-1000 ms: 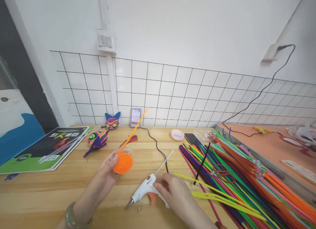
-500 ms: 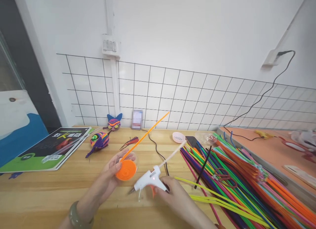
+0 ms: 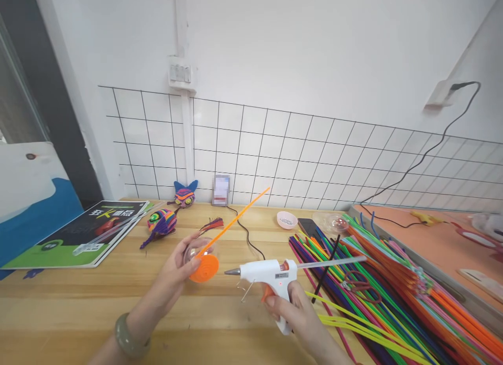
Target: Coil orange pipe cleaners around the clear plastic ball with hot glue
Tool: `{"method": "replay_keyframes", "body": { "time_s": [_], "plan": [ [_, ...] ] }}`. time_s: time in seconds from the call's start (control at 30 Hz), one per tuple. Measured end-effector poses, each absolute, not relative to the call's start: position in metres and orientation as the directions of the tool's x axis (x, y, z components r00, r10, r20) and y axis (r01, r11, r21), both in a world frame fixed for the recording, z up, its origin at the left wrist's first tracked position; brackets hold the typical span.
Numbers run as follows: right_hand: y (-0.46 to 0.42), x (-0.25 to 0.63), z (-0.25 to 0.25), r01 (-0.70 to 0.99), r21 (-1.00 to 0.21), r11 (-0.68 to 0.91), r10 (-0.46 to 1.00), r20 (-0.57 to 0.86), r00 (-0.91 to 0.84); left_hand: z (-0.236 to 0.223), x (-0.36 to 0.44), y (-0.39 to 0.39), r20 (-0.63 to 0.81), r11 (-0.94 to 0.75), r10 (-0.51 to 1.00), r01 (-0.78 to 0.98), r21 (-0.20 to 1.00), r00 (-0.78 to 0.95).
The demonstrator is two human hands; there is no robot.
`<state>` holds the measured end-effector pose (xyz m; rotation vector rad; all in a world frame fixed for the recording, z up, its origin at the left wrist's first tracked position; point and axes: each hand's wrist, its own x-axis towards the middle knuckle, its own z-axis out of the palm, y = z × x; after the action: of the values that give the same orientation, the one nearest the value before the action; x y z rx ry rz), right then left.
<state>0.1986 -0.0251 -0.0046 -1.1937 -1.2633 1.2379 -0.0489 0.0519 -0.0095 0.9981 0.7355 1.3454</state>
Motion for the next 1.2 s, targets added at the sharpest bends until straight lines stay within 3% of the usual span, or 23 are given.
{"method": "replay_keyframes", "body": {
  "time_s": [0.17, 0.37, 0.67, 0.97, 1.2],
  "plan": [
    [-0.023, 0.194, -0.003, -0.144, -0.981, 0.128, 0.985, 0.143, -0.093, -0.014, -0.047, 0.052, 0.138, -0.088, 0.982, -0.338, 0.937, 0.128],
    [-0.029, 0.186, 0.003, 0.016, -0.994, 0.109, 0.992, 0.110, 0.066, -0.016, -0.047, 0.050, 0.125, -0.063, 0.975, -0.310, 0.949, 0.184],
    [-0.030, 0.183, 0.000, 0.212, -0.971, 0.115, 0.990, 0.130, 0.060, -0.015, -0.046, 0.048, 0.178, -0.113, 0.964, -0.303, 0.946, 0.195],
    [-0.032, 0.177, -0.014, 0.206, -0.974, 0.091, 0.980, 0.124, 0.157, -0.014, -0.044, 0.045, 0.178, -0.113, 0.964, -0.302, 0.947, 0.199],
    [-0.031, 0.177, -0.014, 0.254, -0.961, 0.114, 0.984, 0.145, 0.107, -0.016, -0.044, 0.045, 0.188, -0.121, 0.949, -0.256, 0.959, 0.253]
  ]
}}
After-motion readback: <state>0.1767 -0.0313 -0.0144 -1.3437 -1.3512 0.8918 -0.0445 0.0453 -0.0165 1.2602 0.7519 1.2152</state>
